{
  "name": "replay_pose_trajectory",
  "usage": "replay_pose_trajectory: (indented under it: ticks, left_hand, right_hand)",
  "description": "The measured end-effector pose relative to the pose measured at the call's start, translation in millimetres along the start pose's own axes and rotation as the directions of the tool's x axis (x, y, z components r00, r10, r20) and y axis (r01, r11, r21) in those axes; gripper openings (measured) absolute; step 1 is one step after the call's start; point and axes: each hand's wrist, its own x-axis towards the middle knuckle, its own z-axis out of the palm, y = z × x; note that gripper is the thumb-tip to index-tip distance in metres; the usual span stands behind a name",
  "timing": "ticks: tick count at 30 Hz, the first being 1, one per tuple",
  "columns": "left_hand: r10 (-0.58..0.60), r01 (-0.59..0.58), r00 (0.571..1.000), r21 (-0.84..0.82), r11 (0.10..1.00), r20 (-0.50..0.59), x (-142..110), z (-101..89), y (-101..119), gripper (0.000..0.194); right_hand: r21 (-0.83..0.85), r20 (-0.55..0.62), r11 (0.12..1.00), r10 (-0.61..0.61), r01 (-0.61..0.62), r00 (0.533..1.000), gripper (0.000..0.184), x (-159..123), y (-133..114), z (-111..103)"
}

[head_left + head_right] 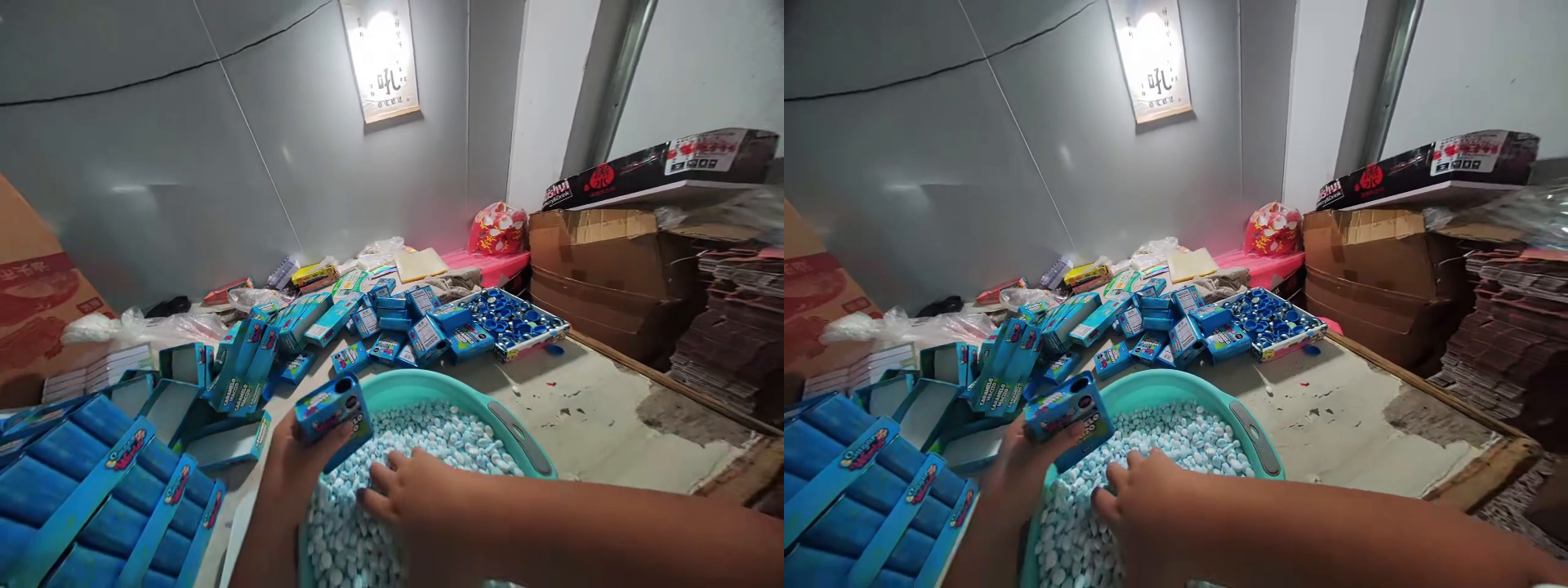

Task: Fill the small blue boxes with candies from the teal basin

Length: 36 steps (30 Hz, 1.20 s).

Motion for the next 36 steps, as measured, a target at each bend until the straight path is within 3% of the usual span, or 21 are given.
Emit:
replay_pose_trajectory:
  ticks: [3,6,13,17,19,22,24,27,31,36]
  left_hand:
    - [-0.035,0.041,0.996,-0.064,0.997,0.087,-3.5,8.3,-9.0,0.048]
    - [-0.013,0.019,0.995,-0.054,0.998,0.101,-3.6,2.5,-14.7,0.046]
    - [0.062,-0.064,0.993,0.018,0.998,0.096,-3.8,-2.0,-19.6,0.056]
    - [0.073,-0.074,0.996,0.015,0.997,0.049,-5.7,1.4,-16.4,0.058]
    - [0.079,-0.079,0.996,0.019,0.997,0.028,-7.5,3.1,-14.1,0.057]
    - [0.089,-0.090,0.996,0.030,0.996,0.031,-9.7,4.4,-13.4,0.053]
    - [0.090,-0.093,0.993,0.031,0.995,0.076,-10.0,4.1,-15.3,0.050]
    - [0.095,-0.098,0.987,0.021,0.995,0.130,-9.1,2.6,-18.6,0.048]
    - [0.065,-0.062,0.991,-0.029,0.998,0.117,-8.1,2.1,-19.1,0.048]
    - [0.077,-0.069,0.992,-0.078,0.995,0.100,-7.2,1.9,-19.9,0.044]
  right_hand:
    - [0.052,-0.031,0.999,-0.005,0.007,1.000,0.076,-20.8,2.6,2.8]
    - [0.187,-0.051,0.982,-0.032,0.041,0.998,0.068,-34.2,10.7,-3.2]
    - [0.341,-0.101,0.940,0.050,-0.013,0.994,0.098,-25.2,12.4,-13.2]
    - [0.350,-0.166,0.937,0.057,0.005,0.985,0.092,-25.0,21.7,-16.7]
    - [0.362,-0.179,0.930,0.139,-0.066,0.974,0.088,-25.5,33.3,-19.3]
    - [0.396,-0.071,0.884,0.300,-0.249,0.951,0.092,-19.3,53.0,-21.6]
    - [0.406,0.019,0.858,0.337,-0.315,0.941,0.095,-10.5,62.1,-21.1]
    - [0.415,0.065,0.858,0.303,-0.302,0.951,0.097,2.6,66.1,-18.6]
    - [0.456,0.105,0.849,0.247,-0.267,0.963,0.097,9.4,59.3,-15.9]
    - [0.461,0.044,0.851,0.259,-0.250,0.965,0.082,9.0,42.3,-14.7]
